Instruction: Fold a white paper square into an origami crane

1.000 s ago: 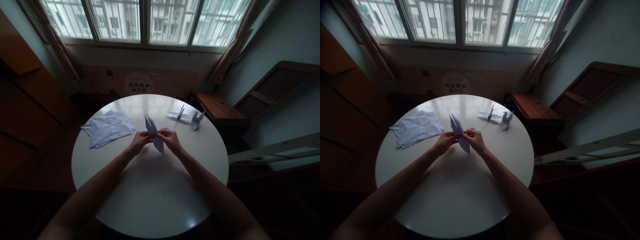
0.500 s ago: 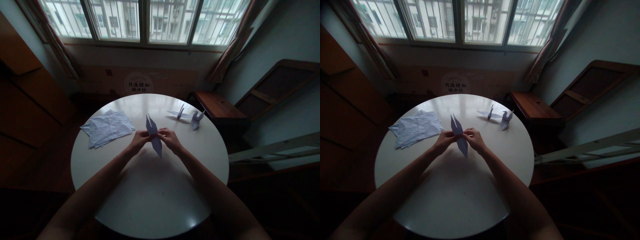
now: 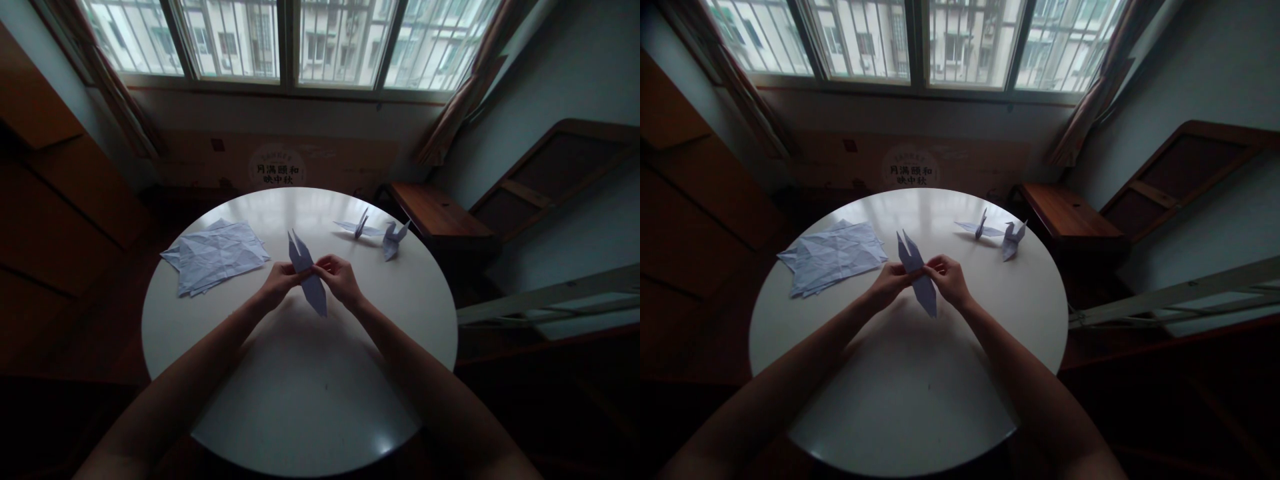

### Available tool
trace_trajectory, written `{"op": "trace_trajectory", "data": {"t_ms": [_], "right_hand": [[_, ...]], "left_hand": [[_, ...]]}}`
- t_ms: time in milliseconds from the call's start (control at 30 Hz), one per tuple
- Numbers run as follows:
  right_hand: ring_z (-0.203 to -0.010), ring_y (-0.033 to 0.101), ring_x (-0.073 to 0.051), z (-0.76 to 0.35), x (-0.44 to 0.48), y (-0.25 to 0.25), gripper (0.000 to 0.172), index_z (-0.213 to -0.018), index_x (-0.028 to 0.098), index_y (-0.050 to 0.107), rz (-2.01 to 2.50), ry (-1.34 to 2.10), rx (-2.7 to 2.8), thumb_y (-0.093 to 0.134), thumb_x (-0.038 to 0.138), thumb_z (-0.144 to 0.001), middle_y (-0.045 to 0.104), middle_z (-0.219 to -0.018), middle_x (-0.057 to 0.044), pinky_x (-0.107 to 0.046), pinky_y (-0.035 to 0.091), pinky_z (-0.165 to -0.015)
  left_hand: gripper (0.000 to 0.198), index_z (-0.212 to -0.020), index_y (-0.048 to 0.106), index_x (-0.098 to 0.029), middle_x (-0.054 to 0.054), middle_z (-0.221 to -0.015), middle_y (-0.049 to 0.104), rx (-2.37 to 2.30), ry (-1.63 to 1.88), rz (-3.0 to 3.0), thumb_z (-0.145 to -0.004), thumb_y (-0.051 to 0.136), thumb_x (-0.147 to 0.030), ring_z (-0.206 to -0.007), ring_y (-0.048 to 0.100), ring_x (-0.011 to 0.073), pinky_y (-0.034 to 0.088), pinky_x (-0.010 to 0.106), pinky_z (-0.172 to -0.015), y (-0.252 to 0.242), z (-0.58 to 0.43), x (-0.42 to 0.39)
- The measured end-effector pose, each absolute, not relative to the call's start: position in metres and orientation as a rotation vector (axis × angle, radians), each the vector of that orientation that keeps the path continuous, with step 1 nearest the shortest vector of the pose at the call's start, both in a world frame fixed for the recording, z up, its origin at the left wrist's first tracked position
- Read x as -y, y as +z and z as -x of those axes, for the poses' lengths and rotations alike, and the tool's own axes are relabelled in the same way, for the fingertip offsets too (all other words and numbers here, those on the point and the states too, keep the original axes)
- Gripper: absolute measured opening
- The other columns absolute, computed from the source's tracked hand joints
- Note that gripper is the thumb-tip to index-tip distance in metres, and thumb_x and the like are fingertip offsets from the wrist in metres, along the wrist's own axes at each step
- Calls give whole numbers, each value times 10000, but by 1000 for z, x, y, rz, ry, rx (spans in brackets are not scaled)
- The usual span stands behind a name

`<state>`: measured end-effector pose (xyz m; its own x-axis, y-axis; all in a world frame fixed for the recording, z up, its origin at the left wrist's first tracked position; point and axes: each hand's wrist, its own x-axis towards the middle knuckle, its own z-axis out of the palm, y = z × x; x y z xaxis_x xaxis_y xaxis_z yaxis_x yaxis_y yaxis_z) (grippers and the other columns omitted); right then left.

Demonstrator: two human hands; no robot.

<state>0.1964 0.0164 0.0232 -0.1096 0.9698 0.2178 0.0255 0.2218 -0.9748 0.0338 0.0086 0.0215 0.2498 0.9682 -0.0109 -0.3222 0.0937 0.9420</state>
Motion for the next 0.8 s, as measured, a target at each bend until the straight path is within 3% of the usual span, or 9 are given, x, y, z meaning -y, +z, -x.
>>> {"op": "trace_trajectory", "data": {"t_ms": [333, 800], "right_hand": [[-639, 593, -139, -198, -15, 28, 399, -812, 178, 668, 1003, 1214, 1367, 779, 521, -641, 645, -692, -12, -277, 458, -600], [-560, 534, -112, -198, -12, 32, 398, -644, 162, 629, 967, 1397, 1288, 806, 516, -607, 608, -581, 10, -268, 412, -579]], "left_hand": [[399, -813, 777, -96, 114, -799, 751, -803, 1049, -947, -537, 906, -354, -741, 687, 205, 506, 357, -788, 27, -34, -6], [419, -815, 759, -75, 142, -824, 749, -828, 878, -922, -527, 908, -340, -780, 695, 220, 499, 316, -745, 32, -32, -2]]}}
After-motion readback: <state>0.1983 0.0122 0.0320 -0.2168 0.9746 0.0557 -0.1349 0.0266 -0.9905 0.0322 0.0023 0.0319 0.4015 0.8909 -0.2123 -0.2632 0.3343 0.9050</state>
